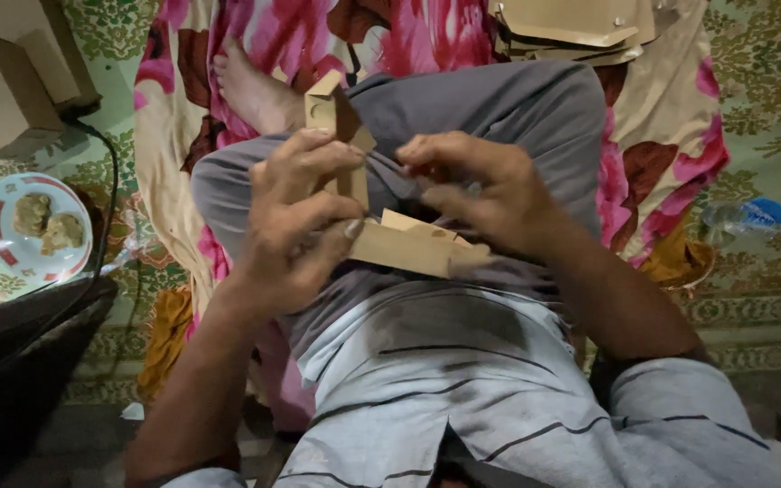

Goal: Assembling a cardboard box by folding and tucking its flaps.

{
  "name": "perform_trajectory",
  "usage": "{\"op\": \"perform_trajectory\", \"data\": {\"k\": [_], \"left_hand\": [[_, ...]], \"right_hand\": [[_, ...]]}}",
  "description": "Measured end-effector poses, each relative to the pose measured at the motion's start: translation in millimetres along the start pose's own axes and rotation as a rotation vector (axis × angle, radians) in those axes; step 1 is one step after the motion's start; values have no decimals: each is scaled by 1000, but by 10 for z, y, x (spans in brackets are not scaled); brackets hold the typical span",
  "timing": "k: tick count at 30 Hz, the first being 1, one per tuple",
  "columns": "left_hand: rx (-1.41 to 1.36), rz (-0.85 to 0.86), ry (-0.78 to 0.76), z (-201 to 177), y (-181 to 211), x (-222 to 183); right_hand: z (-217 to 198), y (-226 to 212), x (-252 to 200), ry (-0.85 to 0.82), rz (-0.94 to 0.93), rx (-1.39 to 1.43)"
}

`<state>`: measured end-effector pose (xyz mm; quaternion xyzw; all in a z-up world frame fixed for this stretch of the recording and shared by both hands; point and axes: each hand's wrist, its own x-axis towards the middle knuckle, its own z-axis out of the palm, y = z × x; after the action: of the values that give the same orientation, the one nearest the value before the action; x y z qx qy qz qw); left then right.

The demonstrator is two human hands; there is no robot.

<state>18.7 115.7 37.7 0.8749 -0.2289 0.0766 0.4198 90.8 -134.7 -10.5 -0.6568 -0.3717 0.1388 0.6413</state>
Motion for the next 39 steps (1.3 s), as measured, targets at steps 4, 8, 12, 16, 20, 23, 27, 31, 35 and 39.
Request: {"op": "perform_trajectory", "data": {"k": [4,8,12,16,20,23,27,31,35,39], "left_hand": [[2,-140,81,-5,-35,-99],[-3,-210,146,10,-130,-201],[-3,-129,273,65,-262,-249],[81,-113,292,63,-212,-238],[341,-124,233,36,22,-102],[383,-78,215,54,13,-48],[322,30,135,64,31,32],[266,39,107,130,32,39],[183,5,112,117,54,57],[62,-84,140,92,90,56]], "right_hand": [[-151,213,-307,16,168,198],[-112,271,-394,-33,121,182],[33,320,-408,154,-59,131],[175,240,-414,224,-30,200],[144,133,-521,151,215,283],[179,157,-559,193,272,344],[176,206,-608,219,265,333],[164,174,-602,241,279,258],[167,152,-551,263,280,352],[191,107,-427,351,227,138]]}}
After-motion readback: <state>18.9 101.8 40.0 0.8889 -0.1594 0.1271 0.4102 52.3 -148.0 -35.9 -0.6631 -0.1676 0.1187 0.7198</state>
